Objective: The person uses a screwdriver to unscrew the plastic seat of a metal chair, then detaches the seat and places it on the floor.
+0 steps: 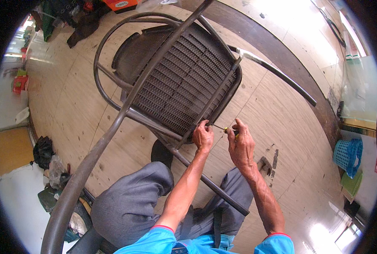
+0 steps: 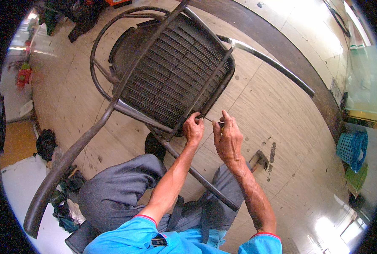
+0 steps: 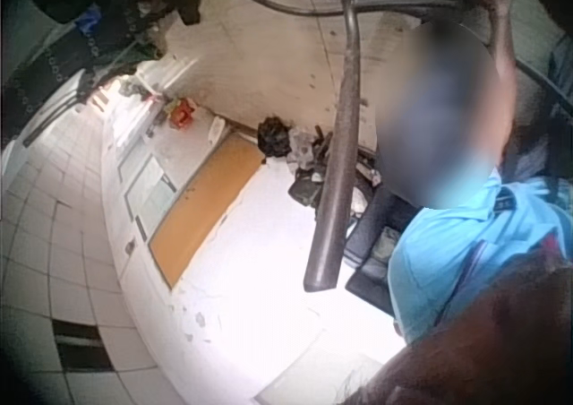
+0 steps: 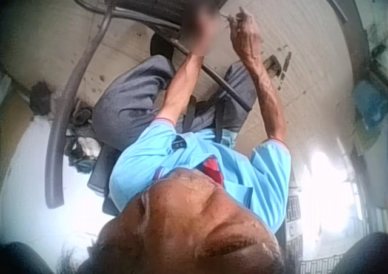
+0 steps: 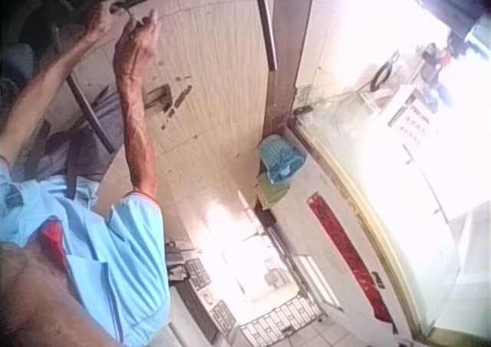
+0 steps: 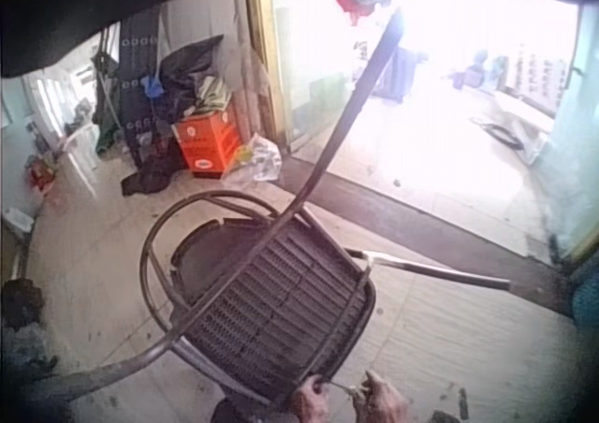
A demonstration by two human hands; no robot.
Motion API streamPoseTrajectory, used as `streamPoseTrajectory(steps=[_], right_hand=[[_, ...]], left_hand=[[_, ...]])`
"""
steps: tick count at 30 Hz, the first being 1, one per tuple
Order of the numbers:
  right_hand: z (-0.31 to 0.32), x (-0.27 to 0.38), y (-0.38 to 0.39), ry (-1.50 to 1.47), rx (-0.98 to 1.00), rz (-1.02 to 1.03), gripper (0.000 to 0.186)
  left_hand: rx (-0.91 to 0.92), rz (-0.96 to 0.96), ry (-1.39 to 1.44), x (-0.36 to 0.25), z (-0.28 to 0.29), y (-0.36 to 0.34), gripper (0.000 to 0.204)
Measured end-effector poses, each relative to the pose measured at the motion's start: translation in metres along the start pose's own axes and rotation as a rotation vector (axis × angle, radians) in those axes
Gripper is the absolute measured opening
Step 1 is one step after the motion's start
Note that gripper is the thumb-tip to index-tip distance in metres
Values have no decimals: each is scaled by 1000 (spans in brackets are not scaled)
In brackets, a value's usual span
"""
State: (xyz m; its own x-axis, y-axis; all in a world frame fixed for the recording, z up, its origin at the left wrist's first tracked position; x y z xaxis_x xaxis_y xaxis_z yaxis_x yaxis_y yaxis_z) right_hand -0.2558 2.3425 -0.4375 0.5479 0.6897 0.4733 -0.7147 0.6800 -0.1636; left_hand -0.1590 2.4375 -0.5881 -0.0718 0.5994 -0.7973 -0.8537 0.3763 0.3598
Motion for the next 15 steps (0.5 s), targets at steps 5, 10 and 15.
streamPoseTrajectory(steps=[5, 10, 15], right_hand=[[-1, -5, -1, 50, 67, -51, 52], [2, 0, -1, 10, 71, -46, 56], [3, 4, 2, -7, 30, -40, 58]], left_hand=[[18, -48, -1, -4, -2, -1, 24], [72, 8, 0, -4, -6, 0, 24], [68, 22, 44, -2, -5, -2, 22]])
Point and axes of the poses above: each hand's wrist, its own y-axis away from the middle knuckle, its own z-axis out of the back of the hand, x = y × z, the point moved 3 cm from there along -y, towards the middle knuckle, and after that the axes turned 11 degrees about y, right-handed, at the moved point
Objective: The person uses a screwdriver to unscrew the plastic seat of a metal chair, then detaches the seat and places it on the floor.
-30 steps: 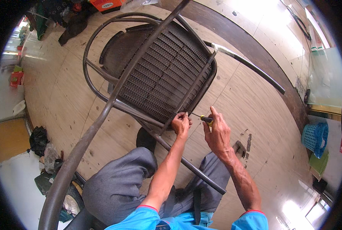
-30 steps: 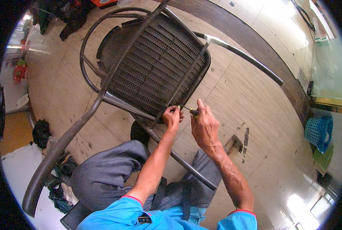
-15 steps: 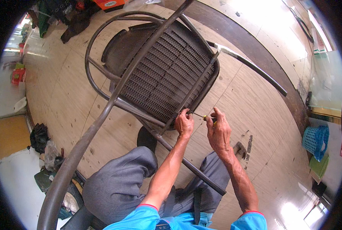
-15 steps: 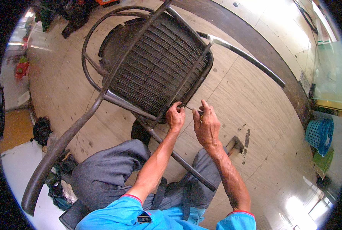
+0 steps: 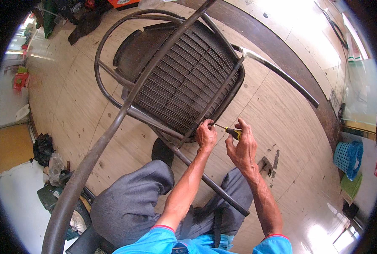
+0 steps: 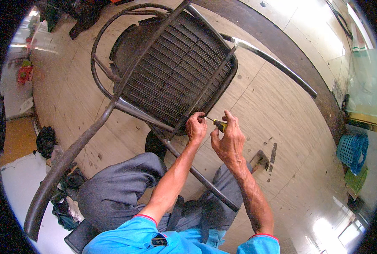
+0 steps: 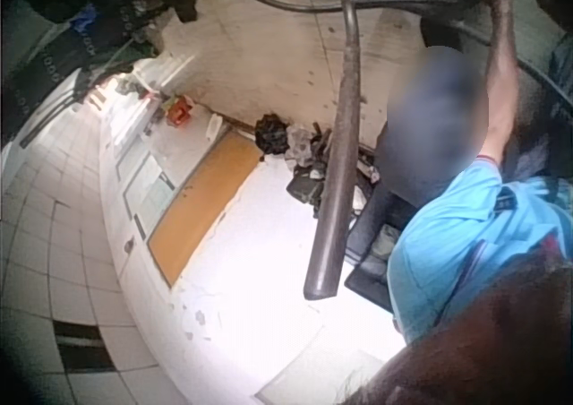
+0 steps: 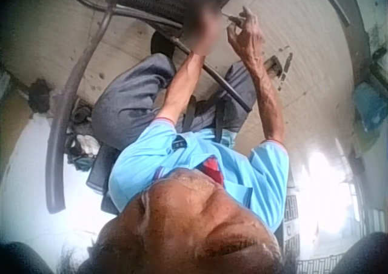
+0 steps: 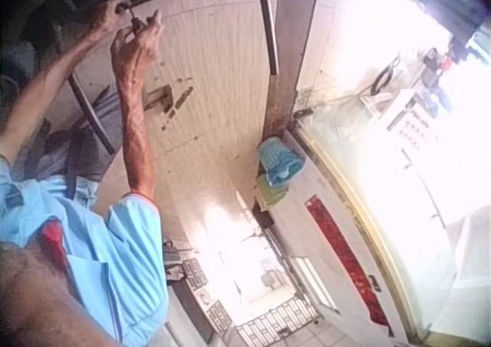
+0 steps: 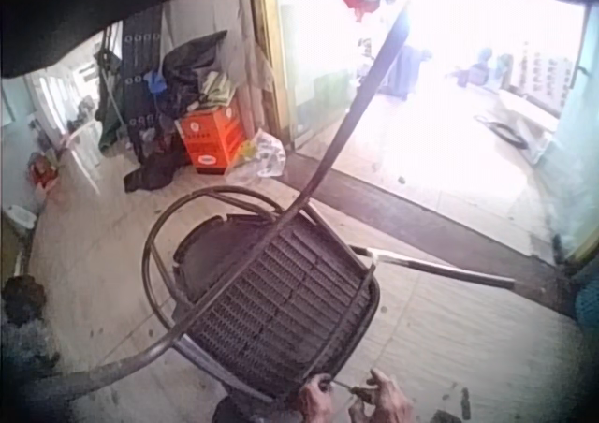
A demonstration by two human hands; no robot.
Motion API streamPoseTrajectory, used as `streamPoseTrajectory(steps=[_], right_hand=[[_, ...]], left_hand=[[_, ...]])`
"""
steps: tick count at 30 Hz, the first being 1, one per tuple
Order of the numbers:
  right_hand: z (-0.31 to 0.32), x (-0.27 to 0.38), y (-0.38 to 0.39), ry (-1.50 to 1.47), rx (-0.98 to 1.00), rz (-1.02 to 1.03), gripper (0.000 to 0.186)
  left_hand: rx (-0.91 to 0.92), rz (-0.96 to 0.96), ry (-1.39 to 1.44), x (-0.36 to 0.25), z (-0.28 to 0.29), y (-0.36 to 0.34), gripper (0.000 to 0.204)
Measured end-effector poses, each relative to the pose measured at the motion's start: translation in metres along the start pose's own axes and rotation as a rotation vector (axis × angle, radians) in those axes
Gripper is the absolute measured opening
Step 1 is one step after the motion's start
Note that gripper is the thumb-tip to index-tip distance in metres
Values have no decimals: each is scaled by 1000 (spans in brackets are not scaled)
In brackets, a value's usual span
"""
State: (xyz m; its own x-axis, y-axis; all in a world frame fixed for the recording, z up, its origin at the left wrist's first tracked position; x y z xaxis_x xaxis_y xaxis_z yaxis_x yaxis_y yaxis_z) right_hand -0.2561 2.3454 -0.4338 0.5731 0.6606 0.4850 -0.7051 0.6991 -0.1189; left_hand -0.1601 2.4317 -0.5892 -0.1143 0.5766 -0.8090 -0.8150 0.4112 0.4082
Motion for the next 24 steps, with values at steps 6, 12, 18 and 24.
streamPoseTrajectory(steps=[6, 12, 18, 24], right_hand=[[4, -4, -4, 75, 106, -121, 44], [17, -8, -14, 294, 267, -118, 39], [19, 1, -6, 69, 155, -60, 41], [17, -1, -5, 20, 165, -51, 41]], left_hand=[[-76, -73, 1, 3, -2, -3, 17], [-73, -127, -17, 1, -3, -1, 16], [-44, -116, 71, 6, -3, -5, 14], [28, -64, 64, 9, -4, -11, 14]])
Point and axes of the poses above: each hand's wrist, its own y-axis away from the middle knuckle, its own z-axis out of the back of the hand, x = y × z, the point moved 3 cm from there along -y, towards the middle knuckle, and after that the axes turned 11 degrees about y, right-handed, at the moved point
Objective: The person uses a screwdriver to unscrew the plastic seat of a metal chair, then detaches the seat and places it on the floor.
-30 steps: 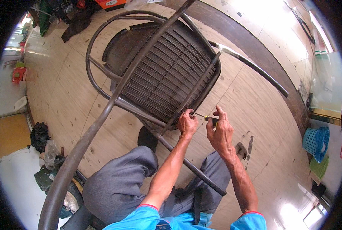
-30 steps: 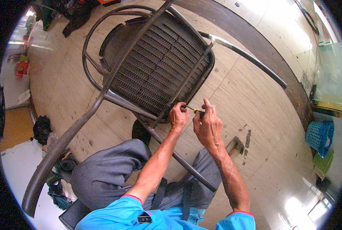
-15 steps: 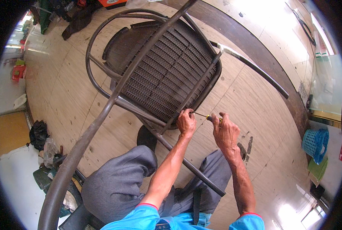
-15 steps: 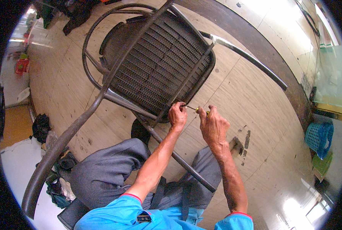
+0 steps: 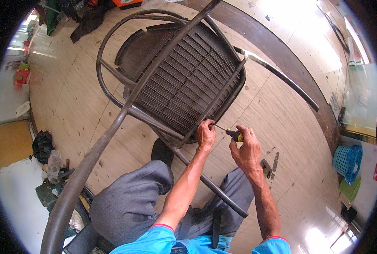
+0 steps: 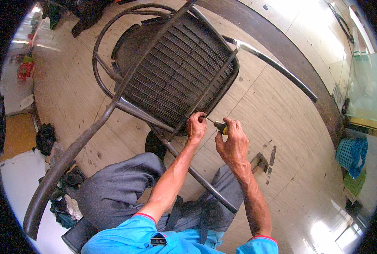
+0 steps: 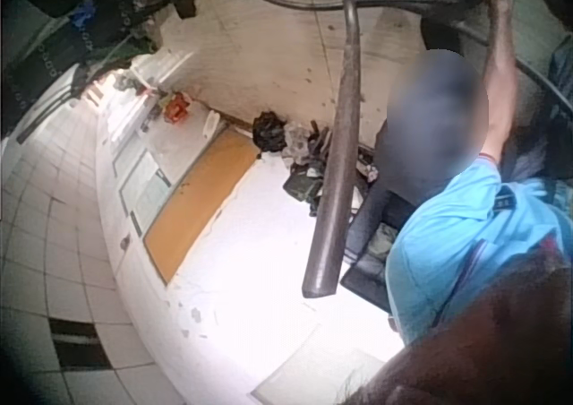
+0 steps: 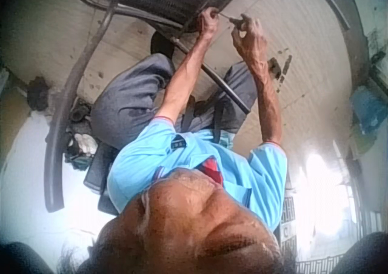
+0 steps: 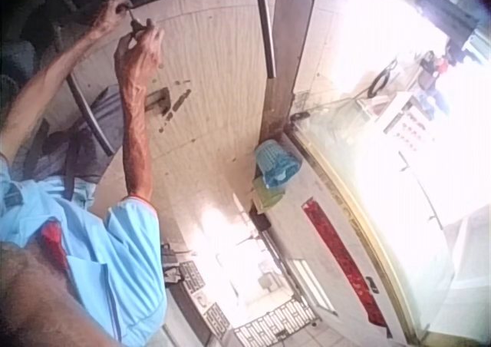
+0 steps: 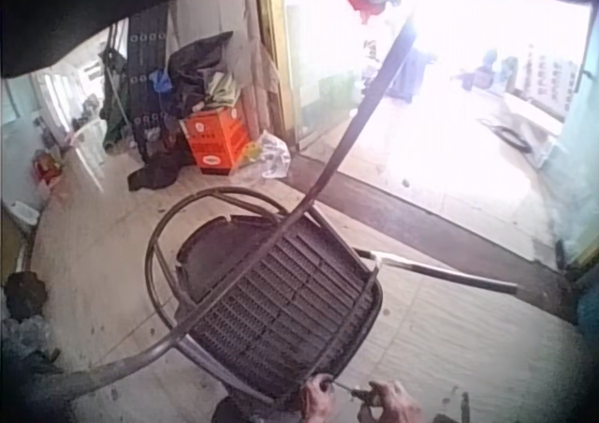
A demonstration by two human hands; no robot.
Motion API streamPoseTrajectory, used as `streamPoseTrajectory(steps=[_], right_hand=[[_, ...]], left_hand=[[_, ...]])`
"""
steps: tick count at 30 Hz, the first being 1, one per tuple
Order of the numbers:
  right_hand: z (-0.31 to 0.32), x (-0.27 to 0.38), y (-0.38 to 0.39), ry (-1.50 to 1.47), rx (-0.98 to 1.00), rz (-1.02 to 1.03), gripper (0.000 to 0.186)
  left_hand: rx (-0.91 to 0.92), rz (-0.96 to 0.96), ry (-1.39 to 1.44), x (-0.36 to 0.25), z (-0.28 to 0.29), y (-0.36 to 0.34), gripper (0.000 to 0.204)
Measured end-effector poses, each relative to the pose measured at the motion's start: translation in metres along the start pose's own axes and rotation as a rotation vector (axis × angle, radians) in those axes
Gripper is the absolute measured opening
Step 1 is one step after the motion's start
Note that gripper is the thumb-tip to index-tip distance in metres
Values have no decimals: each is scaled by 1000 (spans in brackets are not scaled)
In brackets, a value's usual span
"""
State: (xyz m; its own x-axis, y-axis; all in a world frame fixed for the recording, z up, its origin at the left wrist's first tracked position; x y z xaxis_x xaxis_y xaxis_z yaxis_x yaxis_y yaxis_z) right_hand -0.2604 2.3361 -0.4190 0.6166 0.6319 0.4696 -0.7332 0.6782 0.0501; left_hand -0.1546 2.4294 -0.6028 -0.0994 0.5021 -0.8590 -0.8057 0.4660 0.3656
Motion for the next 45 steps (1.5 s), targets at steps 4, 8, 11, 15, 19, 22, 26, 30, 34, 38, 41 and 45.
streamPoseTrajectory(steps=[4, 8, 11, 15, 19, 22, 26, 30, 34, 38, 41, 45], right_hand=[[-6, -5, 1, 19, -33, -46, 37], [-13, -19, 3, 111, 102, -154, 37], [-11, -22, 5, -10, -26, -117, 36], [-7, -21, 6, -58, -88, -72, 35], [2, -31, 12, -111, -89, -118, 33], [12, -54, 27, -195, -114, -248, 30], [23, -86, 61, -276, -159, -441, 29], [40, -126, 107, -473, -245, -728, 25], [48, -164, 153, -634, -374, -979, 28], [43, -188, 198, -762, -458, -1129, 32], [35, -196, 215, -846, -476, -1178, 34], [32, -195, 212, -898, -486, -1214, 34]], left_hand=[[-56, -66, -29, -2, 0, 1, 17], [-90, -142, -41, -4, -1, 3, 13], [-79, -164, -41, -6, -2, 3, 12], [-76, -199, -5, -13, -1, 4, 14], [-64, -305, -39, -20, -6, 7, 13], [114, -330, -95, -19, -19, 10, 11], [179, -310, -154, -20, -26, 15, 11], [317, -239, -150, -30, -52, 24, 14], [534, -268, -187, -40, -103, 45, 13], [671, -251, -219, -36, -141, 62, 18], [728, -225, -175, -30, -163, 66, 25], [778, -66, -68, -25, -166, 64, 37]])
Point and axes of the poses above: each hand's wrist, its own y-axis away from the middle knuckle, its own z-axis out of the back of the hand, x = y × z, the point moved 3 cm from there along -y, towards the middle knuckle, and after that the axes turned 11 degrees about y, right-handed, at the moved point
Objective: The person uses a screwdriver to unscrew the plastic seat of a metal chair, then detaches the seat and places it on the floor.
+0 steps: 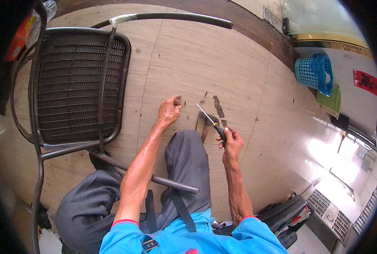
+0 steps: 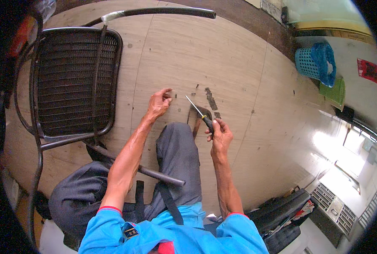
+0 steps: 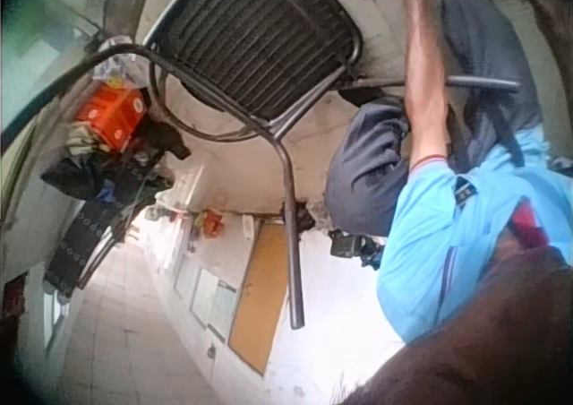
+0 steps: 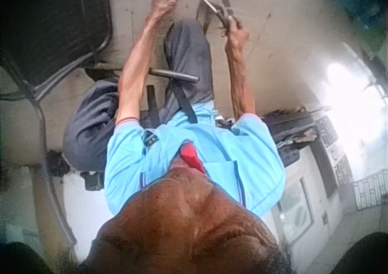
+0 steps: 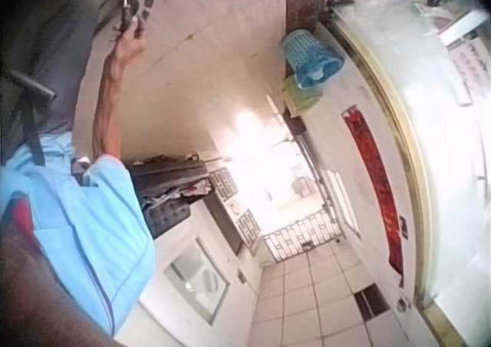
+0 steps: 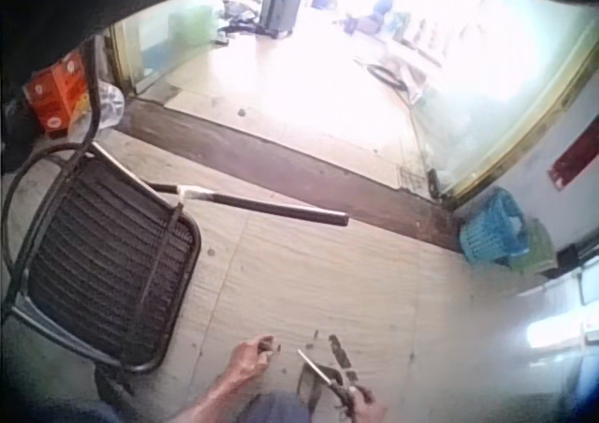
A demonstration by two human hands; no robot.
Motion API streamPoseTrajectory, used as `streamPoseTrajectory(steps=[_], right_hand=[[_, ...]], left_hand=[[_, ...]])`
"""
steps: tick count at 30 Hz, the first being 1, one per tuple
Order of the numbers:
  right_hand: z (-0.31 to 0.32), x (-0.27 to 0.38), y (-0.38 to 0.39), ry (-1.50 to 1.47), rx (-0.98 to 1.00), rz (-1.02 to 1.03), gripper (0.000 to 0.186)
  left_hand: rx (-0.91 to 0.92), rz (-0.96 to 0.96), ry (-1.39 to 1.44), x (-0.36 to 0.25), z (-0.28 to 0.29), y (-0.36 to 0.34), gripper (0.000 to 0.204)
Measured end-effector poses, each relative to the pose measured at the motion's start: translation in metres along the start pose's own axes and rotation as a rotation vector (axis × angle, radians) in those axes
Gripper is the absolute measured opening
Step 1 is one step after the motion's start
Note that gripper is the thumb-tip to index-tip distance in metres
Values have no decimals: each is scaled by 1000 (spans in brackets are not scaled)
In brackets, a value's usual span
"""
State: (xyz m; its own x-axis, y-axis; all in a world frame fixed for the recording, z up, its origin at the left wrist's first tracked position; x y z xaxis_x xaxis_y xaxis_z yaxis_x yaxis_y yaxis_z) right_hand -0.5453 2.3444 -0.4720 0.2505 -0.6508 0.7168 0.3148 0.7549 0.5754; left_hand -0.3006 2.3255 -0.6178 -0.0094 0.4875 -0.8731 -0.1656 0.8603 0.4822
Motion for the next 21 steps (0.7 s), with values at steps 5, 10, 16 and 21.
streamPoseTrajectory(steps=[5, 10, 16, 21], right_hand=[[-34, 41, -17, 135, 91, 158, 33], [-99, 91, -10, 364, 255, 391, 31], [-181, 142, 15, 561, 211, 963, 24], [-229, 156, 16, 637, 204, 1104, 19]], left_hand=[[-287, 367, 557, 12, 49, 22, 29], [-372, 301, 1121, 6, 89, 40, 31], [-383, 243, 1521, 14, 108, 39, 39], [-372, 284, 1707, 33, 115, 32, 55]])
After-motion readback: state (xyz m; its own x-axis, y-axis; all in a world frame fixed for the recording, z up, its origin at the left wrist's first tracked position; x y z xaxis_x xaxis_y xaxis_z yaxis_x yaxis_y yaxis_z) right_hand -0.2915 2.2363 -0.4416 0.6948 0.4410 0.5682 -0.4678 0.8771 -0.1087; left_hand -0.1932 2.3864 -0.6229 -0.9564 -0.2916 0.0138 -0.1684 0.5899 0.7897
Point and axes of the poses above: each hand's wrist, its own y-axis away from the middle knuckle, its own z-axis out of the back of the hand, x = y × z, the point moved 3 cm from there along -y, towards the middle knuckle, and after that the axes turned 11 degrees about y, right-handed, at the moved point
